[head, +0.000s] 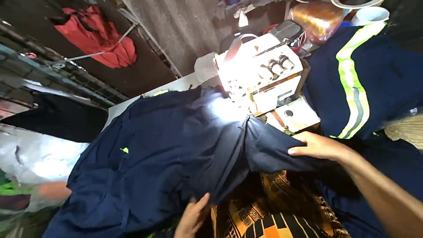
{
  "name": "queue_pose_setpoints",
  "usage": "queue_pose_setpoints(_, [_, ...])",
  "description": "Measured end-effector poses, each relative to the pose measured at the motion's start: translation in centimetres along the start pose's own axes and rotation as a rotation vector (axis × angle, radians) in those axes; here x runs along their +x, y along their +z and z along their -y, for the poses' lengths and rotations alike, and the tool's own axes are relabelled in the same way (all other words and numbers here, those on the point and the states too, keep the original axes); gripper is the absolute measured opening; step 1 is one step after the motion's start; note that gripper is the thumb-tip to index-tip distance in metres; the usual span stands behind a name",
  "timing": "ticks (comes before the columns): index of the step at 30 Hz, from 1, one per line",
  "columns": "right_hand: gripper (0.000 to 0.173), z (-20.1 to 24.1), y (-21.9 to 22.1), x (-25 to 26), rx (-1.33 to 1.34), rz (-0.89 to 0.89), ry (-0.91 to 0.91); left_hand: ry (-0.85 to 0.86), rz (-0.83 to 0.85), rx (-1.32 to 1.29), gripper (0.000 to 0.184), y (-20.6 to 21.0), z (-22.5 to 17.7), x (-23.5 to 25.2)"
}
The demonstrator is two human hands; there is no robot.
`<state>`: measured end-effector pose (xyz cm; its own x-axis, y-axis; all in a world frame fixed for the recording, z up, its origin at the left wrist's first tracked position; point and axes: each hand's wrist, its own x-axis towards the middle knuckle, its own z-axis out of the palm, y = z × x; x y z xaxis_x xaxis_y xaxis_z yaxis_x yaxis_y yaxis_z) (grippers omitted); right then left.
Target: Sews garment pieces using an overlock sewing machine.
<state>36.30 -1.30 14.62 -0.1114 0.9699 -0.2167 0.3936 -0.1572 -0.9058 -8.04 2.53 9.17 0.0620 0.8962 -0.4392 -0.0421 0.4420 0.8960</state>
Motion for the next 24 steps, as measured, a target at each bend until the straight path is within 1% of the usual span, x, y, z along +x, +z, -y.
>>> queue_pose_setpoints(2, [0.03,-1.4,-2.2,-2.1,-0.157,-0.119,-0.049,0.222,-0.109,0.007,0.017,-3.3,-3.6,-2.3])
queue_pose_setpoints(3, [0.03,-2.0,-3.1,-3.4,-0.209,-0.176,-0.057,0.338,-0.166,0.013,0.016,-4.6,-5.2,-2.5])
queue_pose_setpoints(5, [0.027,-3.4,-4.6,-5.9,-0.277,-0.29,-0.005,0.481,-0.226,0.053,0.02,-5.0,-7.5,-1.3])
queue_pose_setpoints(6, [0.026,-4.1,-5.1,-6.8,-0.316,-0.331,0.063,0.509,-0.229,0.043,0.026,-4.6,-8.0,-0.2])
queue_pose_setpoints(7, [0.027,-4.9,-5.4,-7.4,-0.391,-0.341,0.155,0.509,-0.223,-0.018,0.026,-3.8,-8.0,1.1])
queue_pose_setpoints(8, [0.028,-5.3,-5.5,-7.6,-0.495,-0.321,0.277,0.487,-0.197,-0.13,0.025,-3.1,-7.9,2.2])
queue_pose_setpoints(9, [0.029,-5.4,-5.3,-7.5,-0.598,-0.277,0.427,0.447,-0.145,-0.272,0.028,-2.4,-7.6,3.0])
queue_pose_setpoints(10, [0.03,-5.3,-4.8,-7.1,-0.678,-0.259,0.54,0.395,-0.105,-0.392,0.032,-1.6,-7.3,3.3])
queue_pose_setpoints(11, [0.03,-5.0,-3.9,-6.8,-0.708,-0.335,0.534,0.348,-0.081,-0.492,0.04,-0.8,-7.0,3.3])
queue_pose_setpoints(12, [0.029,-4.4,-2.8,-6.3,-0.696,-0.457,0.429,0.322,-0.062,-0.562,0.047,-0.1,-6.6,3.3])
queue_pose_setpoints(13, [0.029,-3.4,-1.6,-5.3,-0.654,-0.571,0.279,0.339,-0.022,-0.605,0.048,0.5,-6.1,3.3])
queue_pose_setpoints(14, [0.028,-1.9,-0.4,-3.8,-0.579,-0.638,0.142,0.381,0.029,-0.596,0.047,1.1,-5.6,3.2])
queue_pose_setpoints(15, [0.028,-0.1,1.1,-2.1,-0.486,-0.663,0.017,0.441,0.092,-0.497,0.063,1.5,-5.2,3.0])
queue_pose_setpoints(16, [0.027,1.4,2.7,-0.2,-0.405,-0.671,-0.101,0.497,0.106,-0.366,0.095,2.0,-5.0,3.0])
queue_pose_setpoints(17, [0.028,2.7,4.2,1.8,-0.351,-0.676,-0.202,0.529,0.061,-0.263,0.122,2.7,-5.1,3.1])
queue_pose_setpoints(18, [0.031,3.7,5.5,3.6,-0.325,-0.671,-0.27,0.547,-0.011,-0.15,0.14,3.5,-5.3,3.1])
queue_pose_setpoints(19, [0.033,4.2,6.7,5.3,-0.33,-0.678,-0.316,0.563,-0.089,-0.048,0.147,4.3,-5.4,3.2])
queue_pose_setpoints(20, [0.035,4.5,7.5,6.6,-0.338,-0.675,-0.341,0.579,-0.156,0.026,0.147,5.1,-5.5,3.2])
queue_pose_setpoints(22, [0.034,5.2,8.5,7.6,-0.243,-0.612,-0.388,0.625,-0.225,0.055,0.142,6.2,-5.8,3.4])
queue_pose_setpoints(23, [0.033,5.5,9.0,7.6,-0.118,-0.57,-0.429,0.651,-0.232,0.036,0.136,6.5,-5.9,3.5])
queue_pose_setpoints(24, [0.037,5.7,9.4,7.1,0.076,-0.492,-0.448,0.67,-0.225,-0.005,0.13,6.6,-6.0,3.7])
